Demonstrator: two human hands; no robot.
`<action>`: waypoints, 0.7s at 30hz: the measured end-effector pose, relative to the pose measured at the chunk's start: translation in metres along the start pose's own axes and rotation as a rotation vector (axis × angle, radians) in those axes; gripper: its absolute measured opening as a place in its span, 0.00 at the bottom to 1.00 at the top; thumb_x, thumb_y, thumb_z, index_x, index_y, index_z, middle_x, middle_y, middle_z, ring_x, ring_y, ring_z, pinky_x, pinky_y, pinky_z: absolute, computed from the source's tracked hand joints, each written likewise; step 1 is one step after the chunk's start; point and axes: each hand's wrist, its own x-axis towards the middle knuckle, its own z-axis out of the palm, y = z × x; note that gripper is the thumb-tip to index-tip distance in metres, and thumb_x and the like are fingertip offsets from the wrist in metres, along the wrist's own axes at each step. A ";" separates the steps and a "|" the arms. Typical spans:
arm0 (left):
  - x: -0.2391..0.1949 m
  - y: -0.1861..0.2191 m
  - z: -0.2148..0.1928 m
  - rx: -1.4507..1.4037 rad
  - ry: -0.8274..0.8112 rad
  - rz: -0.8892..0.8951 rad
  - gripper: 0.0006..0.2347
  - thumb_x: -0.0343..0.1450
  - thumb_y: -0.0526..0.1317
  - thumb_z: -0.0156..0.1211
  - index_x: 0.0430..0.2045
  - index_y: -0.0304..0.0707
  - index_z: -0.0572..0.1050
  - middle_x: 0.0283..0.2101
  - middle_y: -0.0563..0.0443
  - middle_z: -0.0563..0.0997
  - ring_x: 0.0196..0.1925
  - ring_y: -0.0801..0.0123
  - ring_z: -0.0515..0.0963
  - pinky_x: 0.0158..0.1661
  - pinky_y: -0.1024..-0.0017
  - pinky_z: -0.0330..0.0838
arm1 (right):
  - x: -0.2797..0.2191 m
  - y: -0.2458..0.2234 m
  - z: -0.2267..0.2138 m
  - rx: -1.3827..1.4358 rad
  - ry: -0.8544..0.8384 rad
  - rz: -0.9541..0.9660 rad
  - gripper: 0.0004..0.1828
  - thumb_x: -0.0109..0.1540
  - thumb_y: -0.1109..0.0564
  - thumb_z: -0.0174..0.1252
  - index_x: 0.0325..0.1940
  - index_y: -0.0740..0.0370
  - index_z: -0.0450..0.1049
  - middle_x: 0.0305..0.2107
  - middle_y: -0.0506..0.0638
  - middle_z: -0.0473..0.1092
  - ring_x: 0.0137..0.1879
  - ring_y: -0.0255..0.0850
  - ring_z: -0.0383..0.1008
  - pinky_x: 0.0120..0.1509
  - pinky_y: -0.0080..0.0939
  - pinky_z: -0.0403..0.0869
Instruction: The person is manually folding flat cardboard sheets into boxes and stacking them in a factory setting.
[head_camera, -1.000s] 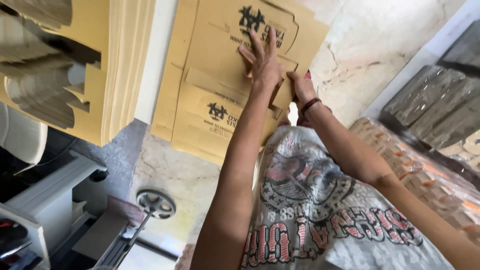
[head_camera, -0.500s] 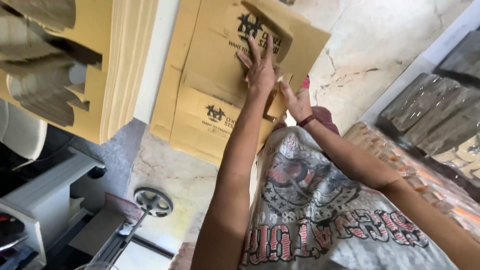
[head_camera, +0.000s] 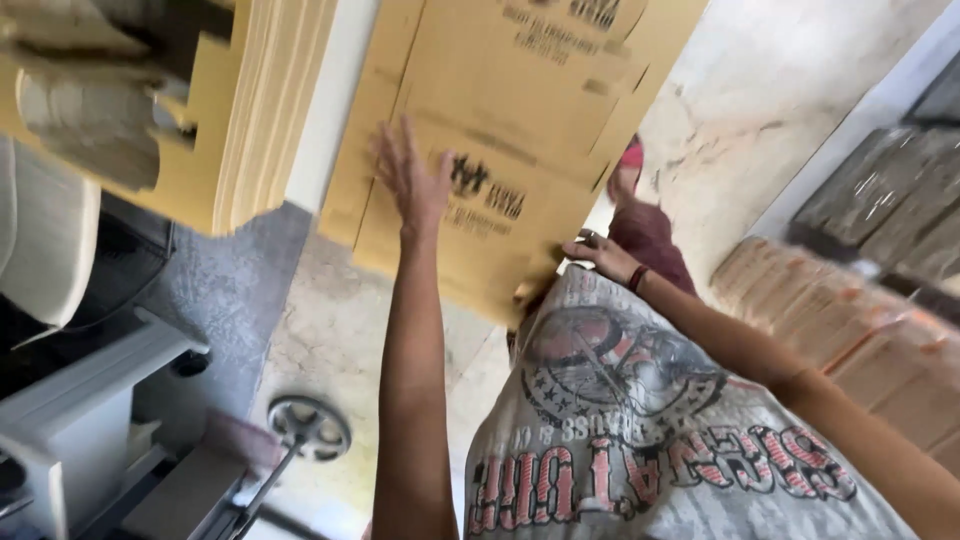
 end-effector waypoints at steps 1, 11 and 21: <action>-0.020 -0.037 -0.001 0.074 0.085 -0.082 0.39 0.72 0.57 0.65 0.77 0.49 0.50 0.77 0.33 0.51 0.77 0.27 0.47 0.67 0.25 0.46 | -0.006 0.017 0.023 -0.116 -0.003 0.006 0.56 0.58 0.33 0.69 0.75 0.72 0.55 0.63 0.72 0.64 0.70 0.64 0.65 0.67 0.63 0.70; -0.042 -0.124 -0.048 -0.112 -0.103 -0.024 0.32 0.69 0.56 0.61 0.69 0.51 0.61 0.60 0.38 0.71 0.65 0.43 0.69 0.55 0.41 0.68 | -0.028 0.091 0.120 0.116 0.052 -0.051 0.20 0.65 0.54 0.61 0.61 0.61 0.75 0.36 0.46 0.71 0.38 0.35 0.69 0.40 0.33 0.71; -0.152 -0.043 -0.012 0.429 -0.494 0.408 0.58 0.61 0.66 0.81 0.76 0.64 0.36 0.77 0.40 0.27 0.77 0.32 0.32 0.64 0.20 0.41 | -0.019 0.131 0.134 0.003 0.370 -0.128 0.16 0.67 0.45 0.63 0.32 0.58 0.78 0.29 0.46 0.73 0.34 0.34 0.69 0.40 0.35 0.69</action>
